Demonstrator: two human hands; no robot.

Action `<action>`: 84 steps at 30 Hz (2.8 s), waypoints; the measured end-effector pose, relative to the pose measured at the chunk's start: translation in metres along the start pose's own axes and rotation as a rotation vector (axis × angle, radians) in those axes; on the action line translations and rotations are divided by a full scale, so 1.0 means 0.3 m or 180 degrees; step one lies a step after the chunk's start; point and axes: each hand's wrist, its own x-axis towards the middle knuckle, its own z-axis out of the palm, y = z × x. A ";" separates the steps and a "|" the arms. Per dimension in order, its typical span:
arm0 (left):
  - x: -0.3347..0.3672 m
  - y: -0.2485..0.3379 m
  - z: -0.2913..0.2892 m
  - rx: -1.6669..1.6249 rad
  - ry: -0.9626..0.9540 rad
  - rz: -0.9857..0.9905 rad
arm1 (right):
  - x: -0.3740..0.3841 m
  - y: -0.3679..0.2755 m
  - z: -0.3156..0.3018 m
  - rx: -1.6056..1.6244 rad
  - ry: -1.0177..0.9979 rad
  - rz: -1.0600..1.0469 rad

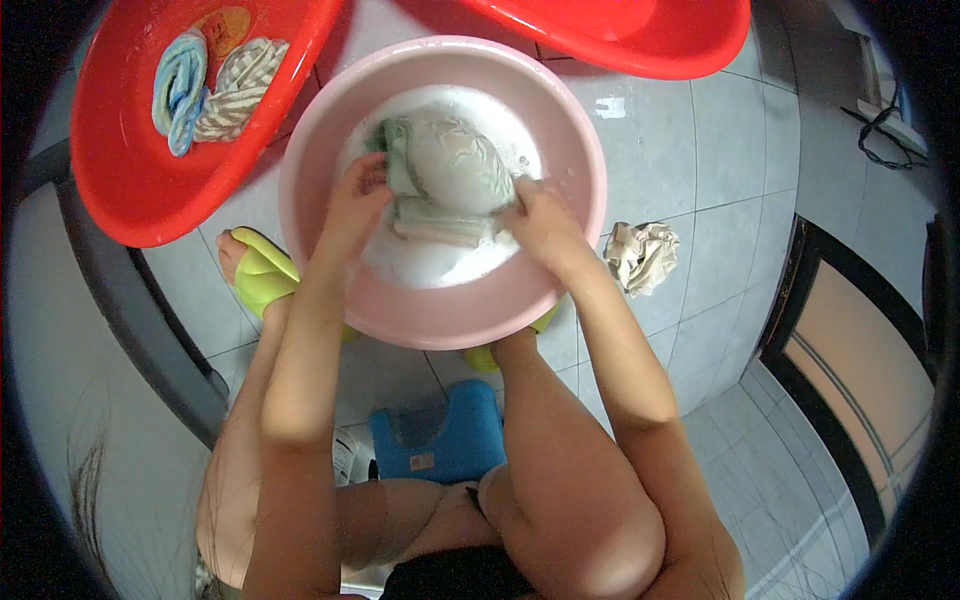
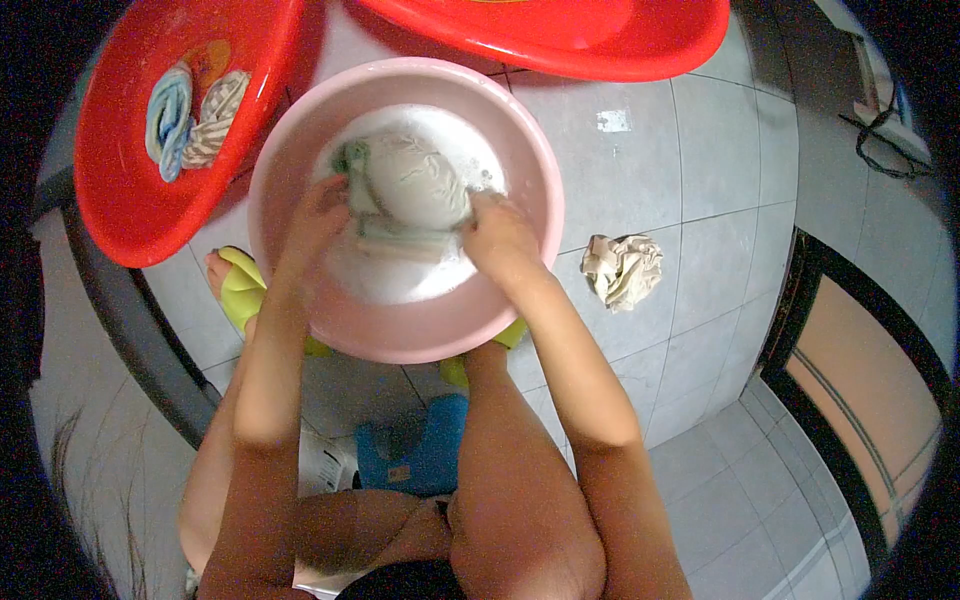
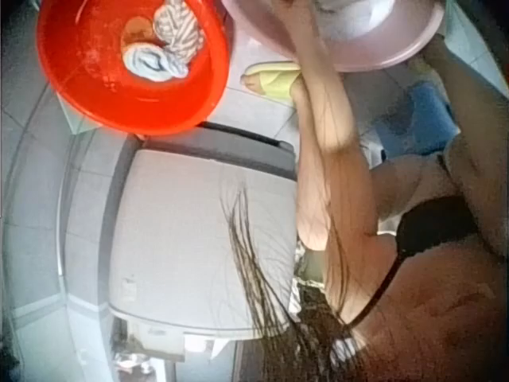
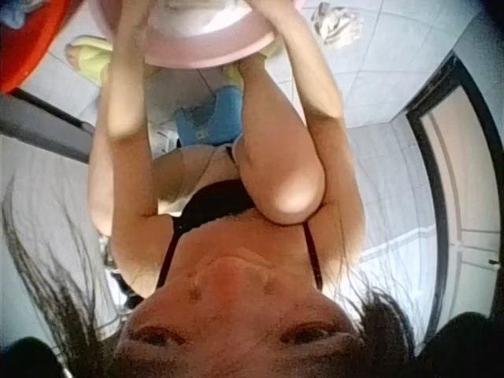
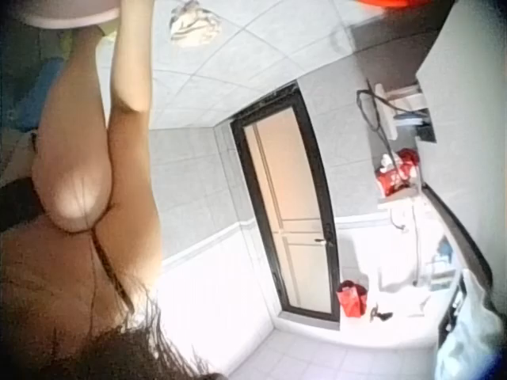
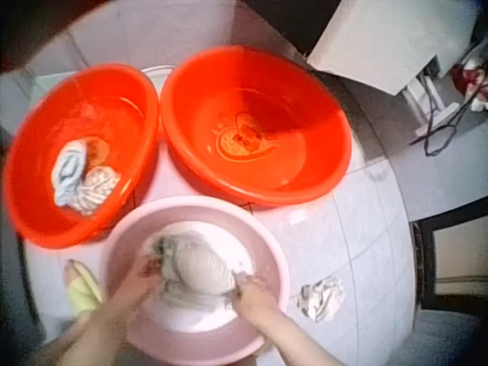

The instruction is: The person hand-washes clothes by scrubbing and wringing them in a basin of soapy water, moves plastic washbasins, and scrubs, wrings, and unfolds garments by hand.

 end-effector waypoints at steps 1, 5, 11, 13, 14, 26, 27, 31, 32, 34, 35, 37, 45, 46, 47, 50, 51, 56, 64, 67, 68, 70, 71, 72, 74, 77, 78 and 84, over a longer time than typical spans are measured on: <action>0.006 -0.022 0.002 0.0676 0.0129 0.0343 | 0.006 0.014 0.023 0.0282 0.0888 -0.0068; 0.012 -0.003 0.071 0.2273 0.1089 0.1983 | 0.001 0.018 0.062 -0.0326 0.2701 -0.0923; 0.126 0.038 0.168 0.3172 0.1075 0.1209 | 0.125 -0.005 0.068 0.1270 0.2161 -0.0603; 0.092 0.056 0.213 0.2948 0.0806 0.1233 | 0.145 -0.002 0.086 0.1526 0.2057 -0.0381; 0.059 0.068 0.235 0.2726 0.0556 0.1249 | 0.134 -0.005 0.109 0.1804 0.2346 -0.0296; -0.367 0.199 0.303 0.2198 0.0177 0.2811 | -0.111 -0.067 0.003 0.5843 -0.0602 -0.0519; -0.365 0.213 0.309 0.2622 0.0749 0.2900 | -0.130 -0.079 0.000 0.5844 -0.0620 -0.0566; -0.307 0.108 0.326 0.1950 0.0497 0.2504 | -0.166 -0.188 0.007 0.5645 -0.0247 -0.0681; -0.291 0.083 0.324 0.1789 0.0610 0.2596 | -0.152 -0.184 0.013 0.5596 -0.0270 -0.0688; -0.268 0.048 0.329 0.1619 0.0717 0.2664 | -0.148 -0.184 0.018 0.5297 0.0027 -0.0584; -0.258 0.035 0.333 0.1689 0.0768 0.2831 | -0.148 -0.186 0.020 0.4988 0.0301 -0.0495; -0.241 0.021 0.324 0.1782 0.0842 0.2997 | -0.170 -0.227 0.011 0.4649 0.0575 -0.0340; -0.251 0.078 0.303 0.2290 0.0704 0.2606 | -0.123 -0.193 0.090 0.3786 0.1545 -0.0767; -0.246 0.088 0.297 0.2301 0.0714 0.2604 | -0.103 -0.180 0.091 0.3469 0.1578 -0.0751; -0.232 0.100 0.293 0.2268 0.0682 0.2069 | -0.086 -0.168 0.084 0.3154 0.1610 -0.0733; -0.199 0.134 0.235 0.2282 0.0787 0.1420 | -0.047 -0.140 0.023 0.2776 0.1923 -0.0330; -0.184 0.147 0.213 0.2328 0.0905 0.1336 | 0.013 -0.043 0.015 0.2504 0.2061 -0.0397; -0.030 0.055 0.151 0.3553 0.1576 0.2217 | 0.111 -0.019 0.109 0.0031 0.2817 -0.0857; 0.173 -0.043 0.125 0.4386 0.0107 0.1654 | 0.285 0.061 0.165 -0.0969 0.1785 -0.1008; 0.221 -0.038 0.103 0.4240 -0.0532 0.0431 | 0.327 0.087 0.179 -0.0851 0.2460 -0.0991; 0.218 -0.061 0.114 0.4161 -0.0066 0.0553 | 0.347 0.096 0.151 -0.1901 0.2497 -0.0844; 0.178 -0.083 0.114 0.4098 0.0435 0.0595 | 0.281 0.006 0.176 -0.1064 0.2859 -0.0685; 0.149 -0.081 0.161 0.3428 0.1178 0.1091 | 0.261 -0.027 0.193 -0.0244 0.3210 -0.0484; 0.125 -0.069 0.207 0.2686 0.1868 0.1594 | 0.265 -0.055 0.187 0.0568 0.2903 -0.0378; 0.094 -0.097 0.235 0.1750 0.1184 0.1501 | 0.251 -0.066 0.132 0.2223 0.2228 -0.0536; -0.014 -0.109 0.271 0.1279 0.0736 0.1448 | 0.191 -0.102 0.052 0.4663 0.0571 -0.0219; -0.060 -0.073 0.284 0.1454 0.0635 0.1770 | 0.161 -0.115 0.037 0.4715 0.0212 -0.0305; -0.210 0.084 0.334 0.2599 0.0450 0.3202 | 0.076 -0.109 0.120 0.2591 0.1912 -0.2523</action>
